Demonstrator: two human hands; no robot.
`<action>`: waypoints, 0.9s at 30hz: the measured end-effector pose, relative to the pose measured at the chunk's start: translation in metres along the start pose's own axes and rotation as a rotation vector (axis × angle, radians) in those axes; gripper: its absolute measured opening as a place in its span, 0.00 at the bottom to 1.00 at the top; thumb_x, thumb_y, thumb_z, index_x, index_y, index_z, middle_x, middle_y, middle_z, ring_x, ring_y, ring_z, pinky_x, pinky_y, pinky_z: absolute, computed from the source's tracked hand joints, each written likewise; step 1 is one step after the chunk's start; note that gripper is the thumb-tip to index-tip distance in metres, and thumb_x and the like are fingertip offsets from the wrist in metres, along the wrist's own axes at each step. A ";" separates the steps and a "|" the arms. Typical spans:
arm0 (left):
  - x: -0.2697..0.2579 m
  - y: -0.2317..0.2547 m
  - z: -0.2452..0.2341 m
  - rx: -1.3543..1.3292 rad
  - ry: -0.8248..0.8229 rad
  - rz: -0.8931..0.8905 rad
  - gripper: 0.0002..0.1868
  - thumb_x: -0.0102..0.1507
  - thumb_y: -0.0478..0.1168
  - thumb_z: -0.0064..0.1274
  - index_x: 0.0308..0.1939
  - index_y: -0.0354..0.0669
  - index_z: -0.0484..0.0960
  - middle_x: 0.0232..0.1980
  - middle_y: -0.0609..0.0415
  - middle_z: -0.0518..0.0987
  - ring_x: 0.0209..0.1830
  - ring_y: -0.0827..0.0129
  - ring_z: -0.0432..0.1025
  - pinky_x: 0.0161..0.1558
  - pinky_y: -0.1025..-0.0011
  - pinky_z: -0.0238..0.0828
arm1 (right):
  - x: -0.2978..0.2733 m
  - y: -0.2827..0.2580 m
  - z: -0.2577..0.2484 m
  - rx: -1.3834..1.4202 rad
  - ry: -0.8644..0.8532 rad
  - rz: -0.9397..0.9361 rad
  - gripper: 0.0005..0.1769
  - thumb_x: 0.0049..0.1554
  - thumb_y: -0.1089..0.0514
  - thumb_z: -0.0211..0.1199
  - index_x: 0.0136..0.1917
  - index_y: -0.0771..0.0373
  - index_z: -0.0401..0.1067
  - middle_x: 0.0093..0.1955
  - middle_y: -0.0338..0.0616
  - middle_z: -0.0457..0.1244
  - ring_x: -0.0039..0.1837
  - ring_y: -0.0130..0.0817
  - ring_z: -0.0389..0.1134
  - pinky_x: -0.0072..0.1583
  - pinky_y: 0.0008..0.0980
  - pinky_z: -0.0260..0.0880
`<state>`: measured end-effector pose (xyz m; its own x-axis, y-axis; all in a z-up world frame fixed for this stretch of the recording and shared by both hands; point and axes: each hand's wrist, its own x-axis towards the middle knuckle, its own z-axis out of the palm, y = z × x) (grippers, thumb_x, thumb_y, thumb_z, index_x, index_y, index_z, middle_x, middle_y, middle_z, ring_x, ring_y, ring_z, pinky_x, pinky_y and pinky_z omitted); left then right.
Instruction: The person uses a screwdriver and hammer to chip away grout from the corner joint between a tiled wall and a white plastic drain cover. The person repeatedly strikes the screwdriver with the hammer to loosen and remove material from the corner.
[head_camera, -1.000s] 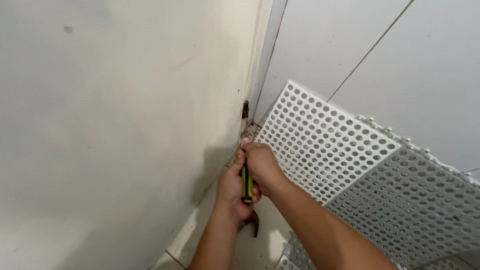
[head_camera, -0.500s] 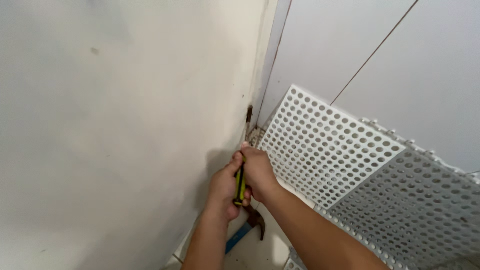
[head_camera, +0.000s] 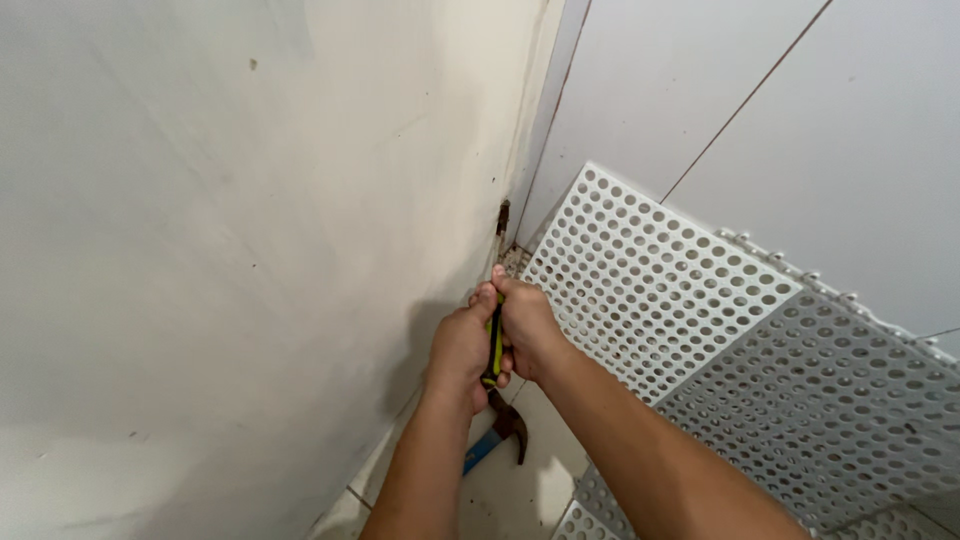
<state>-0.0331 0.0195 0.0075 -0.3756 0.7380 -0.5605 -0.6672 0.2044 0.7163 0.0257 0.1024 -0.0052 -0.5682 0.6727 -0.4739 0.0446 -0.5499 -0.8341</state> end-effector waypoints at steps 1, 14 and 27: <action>-0.001 0.002 0.001 0.005 0.001 -0.001 0.20 0.69 0.56 0.45 0.37 0.43 0.76 0.20 0.54 0.71 0.10 0.68 0.61 0.12 0.68 0.53 | 0.001 -0.001 0.000 0.003 0.002 -0.005 0.24 0.67 0.40 0.47 0.41 0.58 0.70 0.33 0.38 0.64 0.26 0.29 0.56 0.27 0.32 0.56; 0.011 -0.027 0.022 0.667 0.471 1.133 0.24 0.77 0.56 0.47 0.40 0.40 0.83 0.30 0.47 0.79 0.20 0.66 0.74 0.24 0.66 0.68 | 0.032 0.026 -0.026 0.491 -0.277 -0.012 0.22 0.69 0.45 0.49 0.38 0.59 0.63 0.35 0.39 0.60 0.45 0.38 0.63 0.59 0.39 0.68; -0.001 -0.013 0.020 0.043 0.061 0.083 0.24 0.70 0.56 0.45 0.35 0.37 0.78 0.19 0.53 0.69 0.10 0.67 0.62 0.12 0.66 0.54 | -0.014 -0.018 -0.008 -0.005 -0.021 0.085 0.24 0.69 0.41 0.46 0.41 0.58 0.68 0.34 0.40 0.63 0.29 0.30 0.60 0.30 0.29 0.62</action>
<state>-0.0117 0.0293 0.0070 -0.4681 0.7132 -0.5217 -0.6040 0.1726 0.7780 0.0389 0.1069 0.0140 -0.5794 0.6132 -0.5369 0.0972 -0.6021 -0.7925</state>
